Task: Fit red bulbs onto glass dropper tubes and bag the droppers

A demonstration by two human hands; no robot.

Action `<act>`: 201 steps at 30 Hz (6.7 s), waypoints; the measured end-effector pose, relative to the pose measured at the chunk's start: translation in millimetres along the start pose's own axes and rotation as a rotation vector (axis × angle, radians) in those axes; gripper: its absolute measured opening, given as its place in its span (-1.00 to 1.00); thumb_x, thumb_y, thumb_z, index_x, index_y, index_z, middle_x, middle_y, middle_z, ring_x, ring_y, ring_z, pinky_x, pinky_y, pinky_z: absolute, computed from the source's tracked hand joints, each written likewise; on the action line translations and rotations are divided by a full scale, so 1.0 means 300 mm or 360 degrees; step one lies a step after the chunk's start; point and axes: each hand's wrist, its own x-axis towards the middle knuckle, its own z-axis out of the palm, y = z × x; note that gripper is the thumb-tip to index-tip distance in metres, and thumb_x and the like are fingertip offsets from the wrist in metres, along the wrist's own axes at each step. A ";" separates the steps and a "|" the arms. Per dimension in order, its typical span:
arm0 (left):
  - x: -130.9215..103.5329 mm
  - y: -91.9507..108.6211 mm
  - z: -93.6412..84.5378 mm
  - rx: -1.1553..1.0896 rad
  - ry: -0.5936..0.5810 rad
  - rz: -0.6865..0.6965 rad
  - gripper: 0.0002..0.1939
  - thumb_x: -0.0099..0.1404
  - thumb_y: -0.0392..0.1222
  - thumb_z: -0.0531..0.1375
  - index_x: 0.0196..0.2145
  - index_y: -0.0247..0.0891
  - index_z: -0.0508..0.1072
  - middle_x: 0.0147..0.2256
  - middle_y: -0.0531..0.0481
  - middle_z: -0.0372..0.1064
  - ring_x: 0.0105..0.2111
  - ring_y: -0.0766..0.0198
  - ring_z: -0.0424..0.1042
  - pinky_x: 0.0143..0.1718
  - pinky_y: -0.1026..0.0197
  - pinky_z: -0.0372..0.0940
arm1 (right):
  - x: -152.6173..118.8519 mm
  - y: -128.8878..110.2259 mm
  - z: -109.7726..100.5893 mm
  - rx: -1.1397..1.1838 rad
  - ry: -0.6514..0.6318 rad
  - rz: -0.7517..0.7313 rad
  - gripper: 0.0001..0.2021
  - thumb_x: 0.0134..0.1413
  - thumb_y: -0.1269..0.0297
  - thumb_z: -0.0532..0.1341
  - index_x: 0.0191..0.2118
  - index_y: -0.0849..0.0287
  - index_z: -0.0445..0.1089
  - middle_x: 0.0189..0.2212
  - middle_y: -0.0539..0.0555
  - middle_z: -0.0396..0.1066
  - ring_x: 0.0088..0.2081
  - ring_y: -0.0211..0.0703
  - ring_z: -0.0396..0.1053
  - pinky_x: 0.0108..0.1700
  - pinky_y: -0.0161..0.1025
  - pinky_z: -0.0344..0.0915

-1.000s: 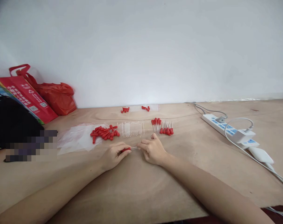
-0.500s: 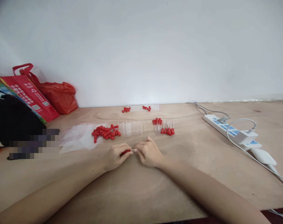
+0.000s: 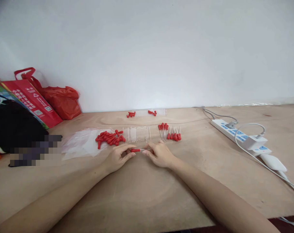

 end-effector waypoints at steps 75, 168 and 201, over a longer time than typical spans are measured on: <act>0.024 -0.167 -0.097 0.1099 0.0515 -0.0485 -0.80 0.09 -0.05 0.14 -0.49 -0.23 0.42 -0.39 -0.04 0.31 -0.30 0.10 0.23 -0.27 0.10 0.09 | 0.300 0.066 0.066 -0.0630 0.0044 0.1199 -0.73 -0.01 0.33 0.00 -0.31 0.34 0.38 -0.30 0.31 0.39 -0.19 0.05 0.30 -0.12 -0.04 -0.06; 0.006 -0.037 -0.013 0.0209 -0.0054 -0.0121 -0.70 0.19 -0.23 0.07 -0.09 -0.23 0.23 -0.18 -0.06 0.19 -0.25 0.25 0.29 -0.19 0.17 0.25 | 0.089 0.065 -0.043 -0.0496 0.0256 0.0743 -0.76 0.03 0.31 -0.02 -0.26 0.16 0.36 -0.37 0.08 0.40 -0.30 -0.14 0.29 -0.26 -0.24 -0.03; 0.195 -0.236 -0.217 0.1062 0.0130 -0.1143 -0.65 0.07 0.07 0.10 -0.30 -0.21 0.45 -0.16 -0.19 0.33 -0.08 -0.08 0.21 -0.12 -0.06 0.08 | 0.318 0.045 0.035 -0.0489 -0.0037 0.1246 -0.68 -0.06 0.19 0.04 -0.27 0.28 0.38 -0.28 0.25 0.41 -0.23 -0.01 0.34 -0.12 -0.08 -0.03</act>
